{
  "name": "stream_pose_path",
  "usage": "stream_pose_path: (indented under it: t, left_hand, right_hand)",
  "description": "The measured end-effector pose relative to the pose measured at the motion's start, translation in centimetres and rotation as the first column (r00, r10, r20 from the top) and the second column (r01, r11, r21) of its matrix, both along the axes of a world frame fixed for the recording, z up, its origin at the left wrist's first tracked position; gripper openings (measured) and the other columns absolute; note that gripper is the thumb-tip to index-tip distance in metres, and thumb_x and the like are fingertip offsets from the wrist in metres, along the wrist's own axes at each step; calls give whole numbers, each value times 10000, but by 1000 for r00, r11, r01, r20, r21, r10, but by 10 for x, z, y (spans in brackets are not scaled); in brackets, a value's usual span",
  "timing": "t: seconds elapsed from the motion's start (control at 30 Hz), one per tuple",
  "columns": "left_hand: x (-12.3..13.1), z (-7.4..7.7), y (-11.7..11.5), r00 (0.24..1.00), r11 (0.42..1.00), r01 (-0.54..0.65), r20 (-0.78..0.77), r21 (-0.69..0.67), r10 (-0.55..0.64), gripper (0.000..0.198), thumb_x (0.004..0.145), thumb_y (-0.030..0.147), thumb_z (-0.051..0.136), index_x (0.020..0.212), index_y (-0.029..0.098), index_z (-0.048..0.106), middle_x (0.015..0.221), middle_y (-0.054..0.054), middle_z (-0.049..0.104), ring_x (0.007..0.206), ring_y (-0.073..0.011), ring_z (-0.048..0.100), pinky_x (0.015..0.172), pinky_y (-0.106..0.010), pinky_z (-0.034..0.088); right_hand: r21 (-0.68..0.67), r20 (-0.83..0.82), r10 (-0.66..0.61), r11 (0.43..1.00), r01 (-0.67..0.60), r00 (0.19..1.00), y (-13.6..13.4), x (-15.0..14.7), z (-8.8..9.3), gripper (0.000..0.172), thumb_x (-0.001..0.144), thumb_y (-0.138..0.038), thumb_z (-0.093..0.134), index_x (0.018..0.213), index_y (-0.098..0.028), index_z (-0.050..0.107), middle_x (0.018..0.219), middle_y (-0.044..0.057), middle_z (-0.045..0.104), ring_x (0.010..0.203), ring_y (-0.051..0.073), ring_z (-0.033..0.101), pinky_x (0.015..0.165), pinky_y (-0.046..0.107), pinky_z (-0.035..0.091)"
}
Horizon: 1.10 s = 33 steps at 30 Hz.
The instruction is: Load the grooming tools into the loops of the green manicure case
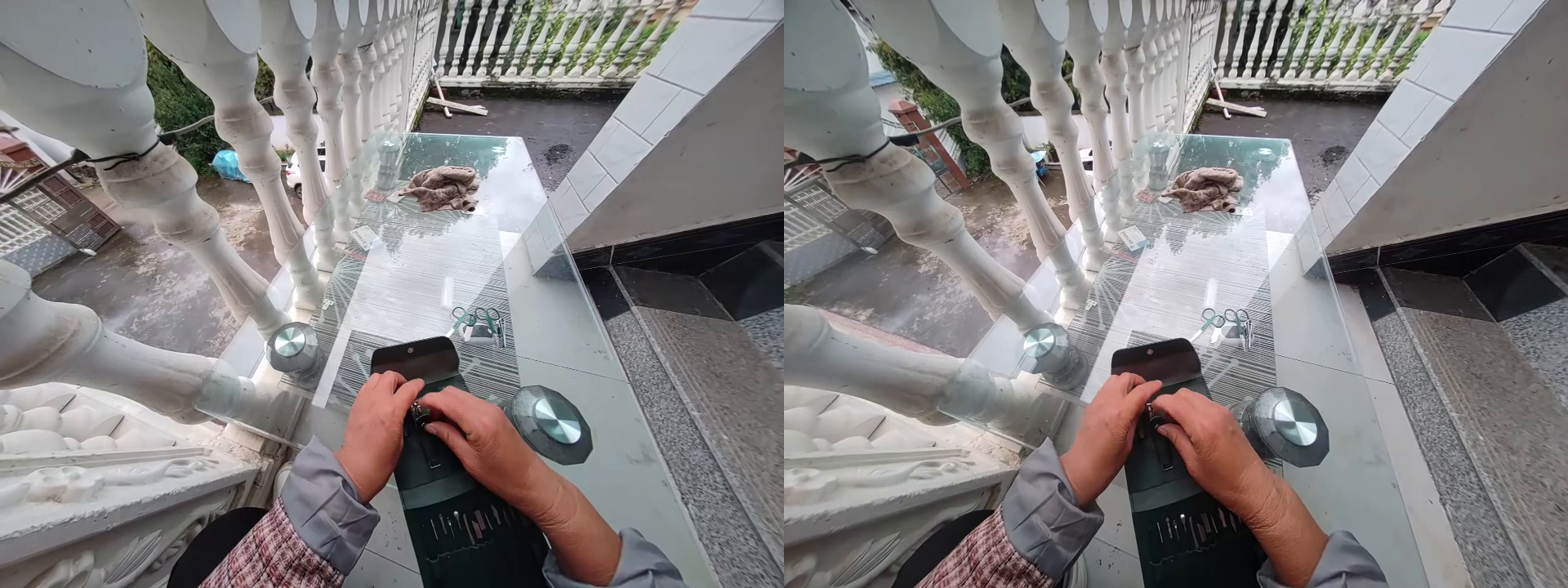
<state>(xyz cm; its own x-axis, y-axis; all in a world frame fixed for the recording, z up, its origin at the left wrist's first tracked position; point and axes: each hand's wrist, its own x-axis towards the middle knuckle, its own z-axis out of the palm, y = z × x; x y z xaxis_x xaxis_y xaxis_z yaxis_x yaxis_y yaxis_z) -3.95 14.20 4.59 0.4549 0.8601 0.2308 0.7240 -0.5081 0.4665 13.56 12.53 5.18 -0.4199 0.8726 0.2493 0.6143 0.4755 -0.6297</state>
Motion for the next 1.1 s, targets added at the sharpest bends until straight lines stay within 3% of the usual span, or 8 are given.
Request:
stream_pose_path:
  t: [0.13, 0.3, 0.4, 0.5, 0.53, 0.8, 1.0, 1.1]
  left_hand:
    - [-2, 6, -2, 986, 996, -41, 166, 77, 28, 322, 893, 52, 364, 1144, 177, 523, 1017, -70, 573, 930, -192, 524, 802, -342, 484]
    - [1, 20, -14, 937, 978, -66, 350, 196, -7, 176, 923, 122, 412, 999, 179, 559, 897, -53, 605, 840, -167, 553, 730, -291, 483]
    - [5, 20, -25, 935, 930, 148, 259, 336, -242, 181, 919, 124, 411, 1004, 162, 567, 829, -54, 620, 722, -147, 540, 643, -264, 466]
    - [9, 16, -33, 926, 899, 255, 179, 356, -333, 196, 914, 94, 385, 958, 135, 572, 732, -50, 610, 628, -139, 489, 565, -251, 424]
    - [10, 15, -34, 927, 902, 254, 178, 349, -330, 198, 909, 85, 382, 947, 132, 571, 721, -50, 607, 618, -138, 475, 554, -250, 412]
    - [9, 17, -30, 945, 943, 191, 210, 271, -252, 229, 919, 91, 356, 918, 144, 579, 718, -47, 599, 629, -136, 480, 566, -244, 412]
    - [7, 14, -29, 967, 956, 152, 161, 251, -196, 219, 919, 97, 372, 928, 143, 586, 729, -43, 606, 671, -137, 532, 598, -242, 450]
    - [8, 12, -31, 948, 889, 300, -2, 347, -319, 245, 924, 104, 342, 917, 124, 586, 662, -33, 571, 578, -131, 496, 519, -245, 419]
  right_hand:
    - [79, -20, -93, 992, 95, 995, 0, -3, -5, 154, 836, -133, 510, 956, -208, 572, 859, 34, 614, 781, 158, 574, 712, 299, 474]
    - [98, -22, -244, 965, 245, 970, 5, 7, 5, 115, 854, -186, 495, 808, -219, 595, 796, 39, 618, 766, 175, 575, 712, 319, 468]
    - [117, -126, -499, 851, 513, 857, 15, 31, 12, 135, 859, -276, 497, 867, -228, 623, 860, 49, 648, 804, 186, 593, 754, 337, 470]
    - [61, -103, -700, 704, 707, 706, 28, 62, 8, 251, 862, -341, 455, 976, -217, 640, 956, 65, 655, 863, 209, 599, 778, 366, 470]
    - [56, -59, -718, 691, 720, 694, 32, 70, 3, 271, 858, -331, 442, 997, -209, 639, 973, 73, 655, 876, 219, 598, 792, 385, 467]
    - [239, 215, -559, 825, 512, 801, 54, 80, -39, 364, 889, -255, 333, 1068, -160, 636, 1128, 142, 610, 1127, 259, 493, 944, 454, 375]
    - [224, 189, -644, 763, 606, 741, 49, 82, -31, 231, 827, -277, 439, 785, -200, 654, 876, 99, 667, 885, 250, 560, 812, 422, 426]
    - [82, 144, -726, 686, 723, 672, 46, 84, -25, 122, 751, -277, 519, 730, -221, 625, 754, 54, 650, 759, 228, 560, 706, 391, 434]
